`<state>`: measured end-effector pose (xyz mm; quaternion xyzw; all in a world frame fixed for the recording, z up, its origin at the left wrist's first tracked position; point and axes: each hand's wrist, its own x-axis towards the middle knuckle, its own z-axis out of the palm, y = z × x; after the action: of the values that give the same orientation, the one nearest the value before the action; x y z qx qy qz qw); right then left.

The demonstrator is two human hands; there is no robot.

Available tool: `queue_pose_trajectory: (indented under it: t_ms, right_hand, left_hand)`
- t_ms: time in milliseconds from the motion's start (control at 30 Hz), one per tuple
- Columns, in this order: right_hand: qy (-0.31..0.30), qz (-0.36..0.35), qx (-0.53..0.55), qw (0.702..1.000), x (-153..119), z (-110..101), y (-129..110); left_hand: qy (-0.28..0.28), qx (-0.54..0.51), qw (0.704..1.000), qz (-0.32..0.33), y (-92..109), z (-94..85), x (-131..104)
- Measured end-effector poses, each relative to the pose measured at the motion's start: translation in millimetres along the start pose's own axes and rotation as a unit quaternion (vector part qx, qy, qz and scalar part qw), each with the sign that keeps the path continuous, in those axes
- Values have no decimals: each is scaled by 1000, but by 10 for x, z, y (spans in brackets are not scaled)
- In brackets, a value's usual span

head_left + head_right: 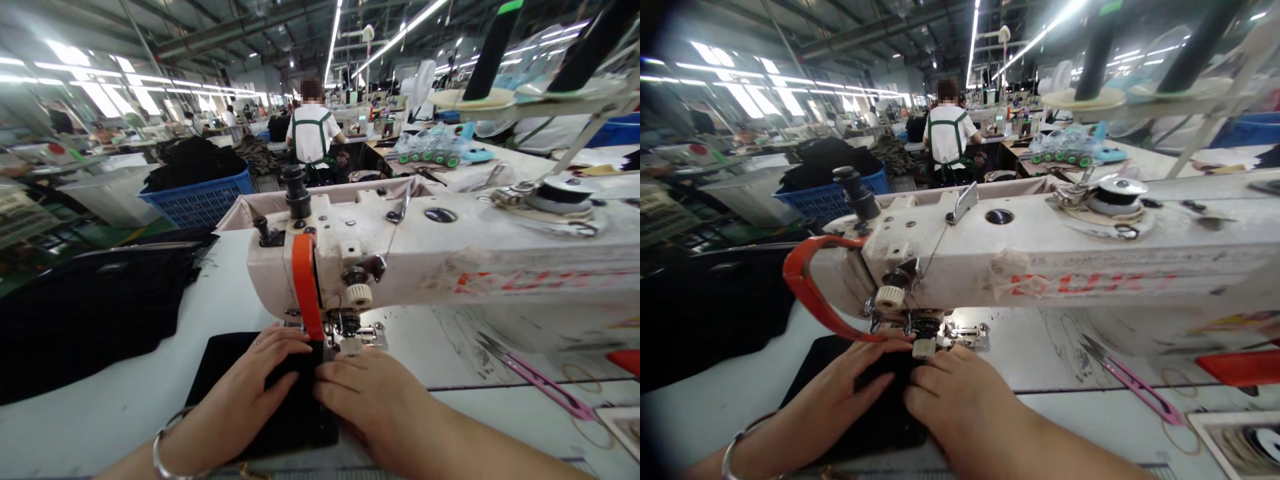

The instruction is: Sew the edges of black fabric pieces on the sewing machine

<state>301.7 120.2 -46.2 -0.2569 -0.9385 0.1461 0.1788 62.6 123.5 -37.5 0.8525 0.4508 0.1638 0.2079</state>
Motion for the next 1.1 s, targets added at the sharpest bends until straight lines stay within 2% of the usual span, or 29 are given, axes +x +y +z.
queue_pose_trajectory:
  t_ms: [100,267,333,500,567,667,900,1100]
  right_hand:
    - [-22,13,2,1000,-16,-16,-38]
    - [-18,13,-28,999,-37,17,-50]
    - [-11,4,-28,1000,-49,17,-36]
    - [54,30,-22,998,-89,-42,11]
    - [78,40,-9,996,-97,-56,21]
    - [80,33,-2,996,-92,-32,27]
    - [110,42,5,993,-88,75,72]
    - [78,85,6,993,-85,68,79]
  left_hand:
    - [7,19,1000,-10,70,28,-27]
    - [-68,75,993,59,177,-54,-64]
    - [-74,104,988,87,248,-66,-95]
    - [-18,178,967,182,362,82,-196]
    - [8,180,963,199,364,151,-223]
    - [25,157,966,203,355,178,-228]
    - [32,99,978,180,367,64,-93]
    - [21,48,984,169,235,73,57]
